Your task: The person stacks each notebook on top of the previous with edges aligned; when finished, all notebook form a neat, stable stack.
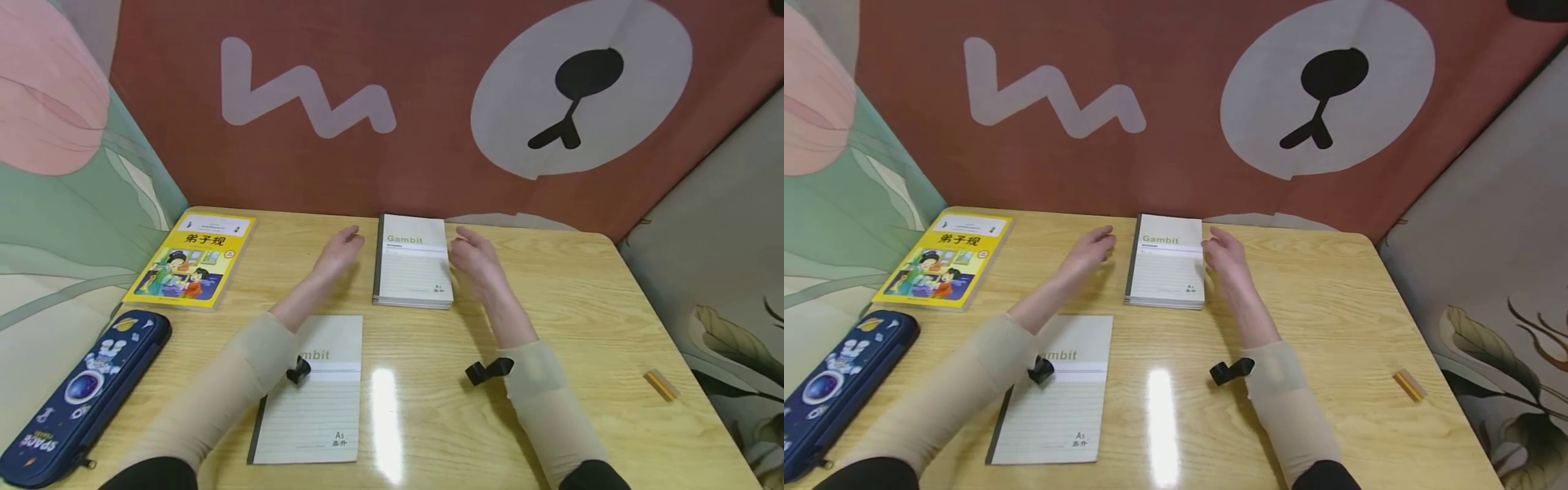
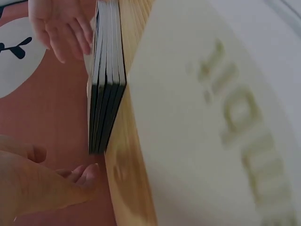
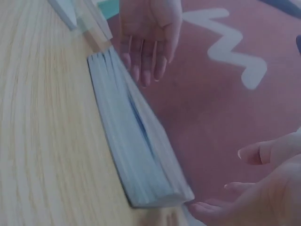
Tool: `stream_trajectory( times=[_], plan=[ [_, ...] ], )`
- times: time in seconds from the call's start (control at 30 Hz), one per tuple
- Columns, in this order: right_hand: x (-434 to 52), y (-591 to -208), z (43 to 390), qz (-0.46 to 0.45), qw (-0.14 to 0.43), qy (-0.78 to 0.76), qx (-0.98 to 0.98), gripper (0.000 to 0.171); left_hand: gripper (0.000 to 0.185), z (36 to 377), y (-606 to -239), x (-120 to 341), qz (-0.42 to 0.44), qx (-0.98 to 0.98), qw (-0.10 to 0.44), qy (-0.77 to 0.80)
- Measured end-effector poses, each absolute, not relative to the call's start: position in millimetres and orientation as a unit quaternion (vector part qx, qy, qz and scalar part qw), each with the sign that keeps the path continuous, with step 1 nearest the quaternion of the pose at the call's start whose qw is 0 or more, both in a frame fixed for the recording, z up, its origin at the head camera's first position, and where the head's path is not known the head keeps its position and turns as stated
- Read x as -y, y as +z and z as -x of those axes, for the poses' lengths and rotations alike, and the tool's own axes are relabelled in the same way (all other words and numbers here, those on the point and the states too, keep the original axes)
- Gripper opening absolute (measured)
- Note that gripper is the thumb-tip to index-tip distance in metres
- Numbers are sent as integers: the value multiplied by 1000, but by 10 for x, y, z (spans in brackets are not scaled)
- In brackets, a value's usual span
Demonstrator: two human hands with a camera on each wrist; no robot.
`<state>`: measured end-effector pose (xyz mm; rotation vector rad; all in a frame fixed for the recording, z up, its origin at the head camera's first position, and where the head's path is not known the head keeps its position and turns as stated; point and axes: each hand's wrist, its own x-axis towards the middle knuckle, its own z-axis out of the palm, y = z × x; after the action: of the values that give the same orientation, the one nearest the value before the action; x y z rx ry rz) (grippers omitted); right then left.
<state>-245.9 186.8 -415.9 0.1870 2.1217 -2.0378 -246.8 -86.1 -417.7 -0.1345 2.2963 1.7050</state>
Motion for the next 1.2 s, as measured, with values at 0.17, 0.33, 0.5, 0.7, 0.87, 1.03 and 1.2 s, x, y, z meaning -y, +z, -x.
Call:
stream_trajectory(
  times=[0.17,0.33,0.5,0.7,0.87,1.03,1.2],
  plan=[
    [-1837,-4037,2317,-53,55,-675,-734,57,61,2375,-4062,1179,19,-804,153,575],
    [-1745,-3908,2107,-13,54,-666,-744,53,62,2205,-3947,1515,-7,-823,155,546],
    [-1564,-3860,1852,32,98,-667,-738,51,63,1954,-3844,1816,-11,-859,159,486],
    [-1264,-3920,1486,82,163,-652,-736,51,65,1642,-3829,2133,-12,-882,179,435],
    [-1051,-4020,1216,97,215,-642,-729,56,68,1437,-3893,2282,9,-884,207,418],
    [-886,-4113,997,80,255,-637,-723,61,71,1283,-3969,2354,34,-872,251,419],
    [-778,-4147,826,50,281,-641,-712,66,70,1167,-4052,2318,65,-851,284,437]
  ],
)
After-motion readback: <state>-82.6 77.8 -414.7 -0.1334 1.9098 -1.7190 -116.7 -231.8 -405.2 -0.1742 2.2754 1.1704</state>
